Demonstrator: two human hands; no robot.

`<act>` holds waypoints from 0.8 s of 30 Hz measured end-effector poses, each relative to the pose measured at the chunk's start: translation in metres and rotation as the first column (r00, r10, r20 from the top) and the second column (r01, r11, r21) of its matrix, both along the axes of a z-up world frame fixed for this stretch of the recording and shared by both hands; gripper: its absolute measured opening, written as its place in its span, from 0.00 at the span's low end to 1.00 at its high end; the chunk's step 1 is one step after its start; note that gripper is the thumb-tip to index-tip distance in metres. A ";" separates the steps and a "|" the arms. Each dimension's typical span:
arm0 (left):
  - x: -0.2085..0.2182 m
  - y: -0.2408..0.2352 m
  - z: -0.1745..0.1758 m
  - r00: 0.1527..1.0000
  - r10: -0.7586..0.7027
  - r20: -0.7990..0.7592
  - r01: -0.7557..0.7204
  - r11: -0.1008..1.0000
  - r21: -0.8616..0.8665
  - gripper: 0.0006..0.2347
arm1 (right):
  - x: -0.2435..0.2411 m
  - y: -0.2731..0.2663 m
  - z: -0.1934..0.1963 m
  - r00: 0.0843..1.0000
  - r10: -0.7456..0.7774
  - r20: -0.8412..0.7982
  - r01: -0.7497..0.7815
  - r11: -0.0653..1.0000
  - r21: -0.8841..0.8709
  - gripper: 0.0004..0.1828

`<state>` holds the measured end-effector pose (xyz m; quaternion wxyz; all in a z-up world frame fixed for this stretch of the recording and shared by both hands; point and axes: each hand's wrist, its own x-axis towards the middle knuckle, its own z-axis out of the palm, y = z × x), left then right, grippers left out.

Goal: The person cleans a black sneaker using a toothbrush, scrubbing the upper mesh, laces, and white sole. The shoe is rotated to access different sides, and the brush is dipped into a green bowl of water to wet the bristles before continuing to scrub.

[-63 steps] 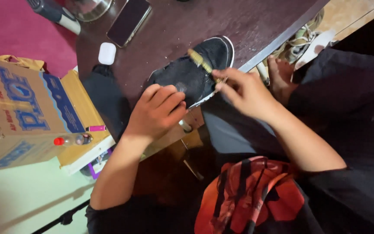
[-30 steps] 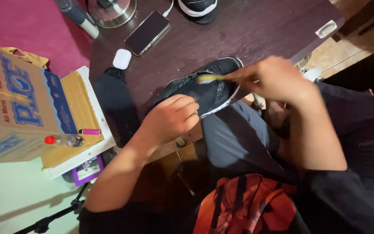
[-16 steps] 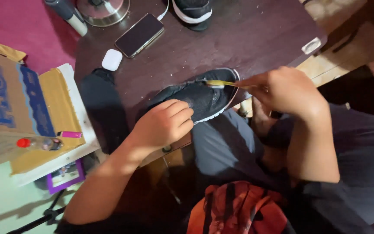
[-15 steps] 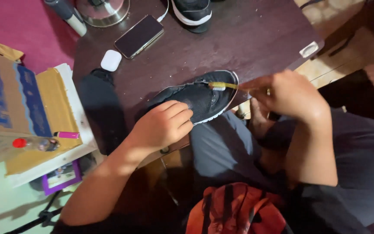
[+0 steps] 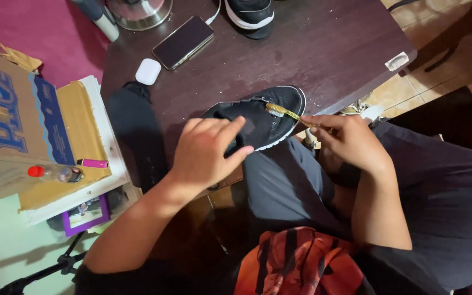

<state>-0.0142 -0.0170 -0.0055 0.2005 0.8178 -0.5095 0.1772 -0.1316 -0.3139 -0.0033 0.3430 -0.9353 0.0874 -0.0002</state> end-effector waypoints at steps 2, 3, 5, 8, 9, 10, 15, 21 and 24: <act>-0.003 -0.006 -0.003 0.994 -0.090 0.063 0.093 0.995 -0.032 0.22 | -0.001 -0.003 -0.003 1.000 0.002 0.021 -0.003 0.999 0.050 0.17; -0.005 -0.010 -0.006 0.965 -0.165 0.203 0.184 0.980 -0.078 0.18 | -0.001 -0.004 -0.005 0.997 0.028 0.066 -0.031 0.998 0.057 0.16; -0.005 -0.014 -0.010 0.912 -0.229 0.341 0.281 0.953 -0.112 0.14 | -0.002 -0.006 -0.007 0.993 0.050 0.111 -0.058 0.996 0.062 0.15; 0.002 -0.013 -0.008 0.841 -0.310 0.444 0.402 0.907 -0.128 0.07 | -0.006 -0.012 -0.010 0.982 0.090 0.165 -0.102 0.992 0.070 0.14; 0.004 -0.013 -0.006 0.841 -0.321 0.435 0.397 0.913 -0.094 0.09 | -0.008 -0.015 -0.013 0.984 0.089 0.157 -0.104 0.991 0.087 0.15; 0.008 -0.011 -0.002 0.838 -0.332 0.432 0.393 0.918 -0.057 0.11 | -0.007 -0.017 -0.015 0.984 0.089 0.156 -0.106 0.989 0.103 0.15; 0.008 -0.005 0.002 0.956 -0.153 0.251 0.123 0.983 0.133 0.35 | 0.010 0.015 -0.019 0.987 -0.019 0.157 -0.003 0.991 0.134 0.17; 0.010 0.005 -0.005 0.941 0.031 0.337 -0.047 0.998 0.040 0.30 | 0.014 0.001 0.012 0.950 -0.001 0.311 -0.041 0.991 0.129 0.18; 0.001 0.004 0.016 0.913 0.087 0.399 -0.136 0.986 0.096 0.31 | 0.051 -0.066 0.034 0.854 0.063 0.517 -0.045 0.998 -0.048 0.22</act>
